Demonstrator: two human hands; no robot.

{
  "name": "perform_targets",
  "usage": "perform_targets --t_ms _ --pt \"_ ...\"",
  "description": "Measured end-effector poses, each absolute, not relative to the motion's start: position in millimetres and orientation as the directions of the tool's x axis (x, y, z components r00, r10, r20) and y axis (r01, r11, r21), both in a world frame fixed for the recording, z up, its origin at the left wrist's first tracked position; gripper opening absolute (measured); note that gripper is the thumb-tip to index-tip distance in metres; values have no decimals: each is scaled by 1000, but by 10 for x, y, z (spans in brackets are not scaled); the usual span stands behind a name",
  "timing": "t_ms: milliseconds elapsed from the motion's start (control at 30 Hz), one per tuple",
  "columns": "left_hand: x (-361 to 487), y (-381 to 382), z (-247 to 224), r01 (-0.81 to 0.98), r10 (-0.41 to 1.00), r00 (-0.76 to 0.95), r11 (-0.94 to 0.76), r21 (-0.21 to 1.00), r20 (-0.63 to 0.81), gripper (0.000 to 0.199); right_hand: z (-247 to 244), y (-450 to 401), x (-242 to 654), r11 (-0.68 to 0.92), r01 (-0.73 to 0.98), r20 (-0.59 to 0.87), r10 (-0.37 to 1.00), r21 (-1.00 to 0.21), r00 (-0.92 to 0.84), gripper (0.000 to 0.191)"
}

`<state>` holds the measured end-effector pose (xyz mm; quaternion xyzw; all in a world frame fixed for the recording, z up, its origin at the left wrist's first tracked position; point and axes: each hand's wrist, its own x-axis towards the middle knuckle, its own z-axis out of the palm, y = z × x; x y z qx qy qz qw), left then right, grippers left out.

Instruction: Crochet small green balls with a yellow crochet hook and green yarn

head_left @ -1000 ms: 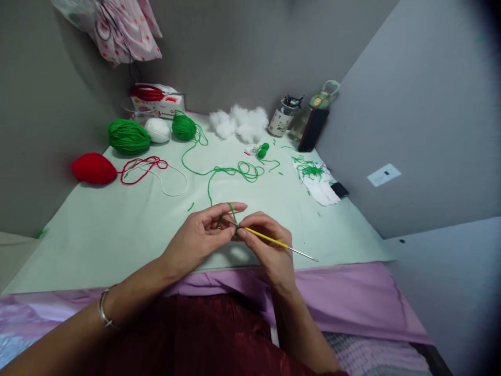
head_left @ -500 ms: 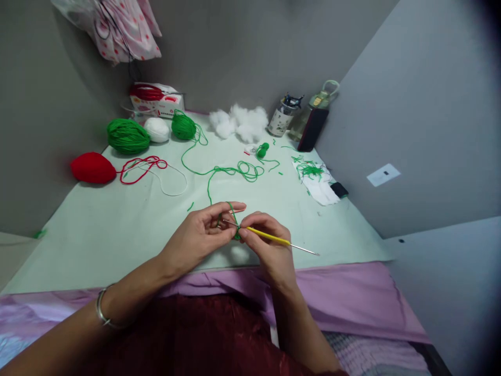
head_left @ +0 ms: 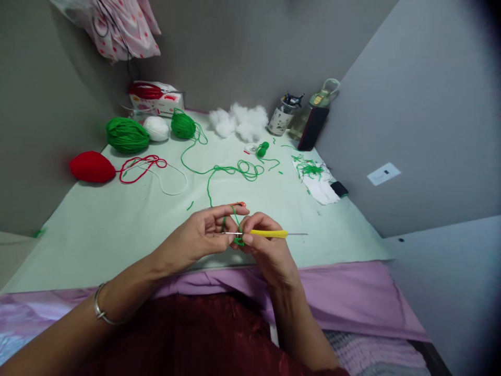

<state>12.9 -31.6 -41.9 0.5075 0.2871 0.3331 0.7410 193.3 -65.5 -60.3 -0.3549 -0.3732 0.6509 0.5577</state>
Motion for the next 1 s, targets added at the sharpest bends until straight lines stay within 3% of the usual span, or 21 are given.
perform_targets --t_ms 367,600,833,1000 --pt "70 -303 -433 -289 715 699 303 908 -16 45 -552 -675 1918 -162 -536 -52 975 -829 -214 29" --pt "173 -381 -429 -303 855 514 253 919 -66 44 -570 -676 1899 114 -449 91 993 -886 72 17" --pt "155 -401 -420 -273 888 461 139 952 2 31 -643 -697 1904 224 -351 198 974 -909 110 12" --pt "204 -411 -373 -294 888 460 173 940 -20 32 -620 -694 1868 217 -342 195 976 -915 96 12"
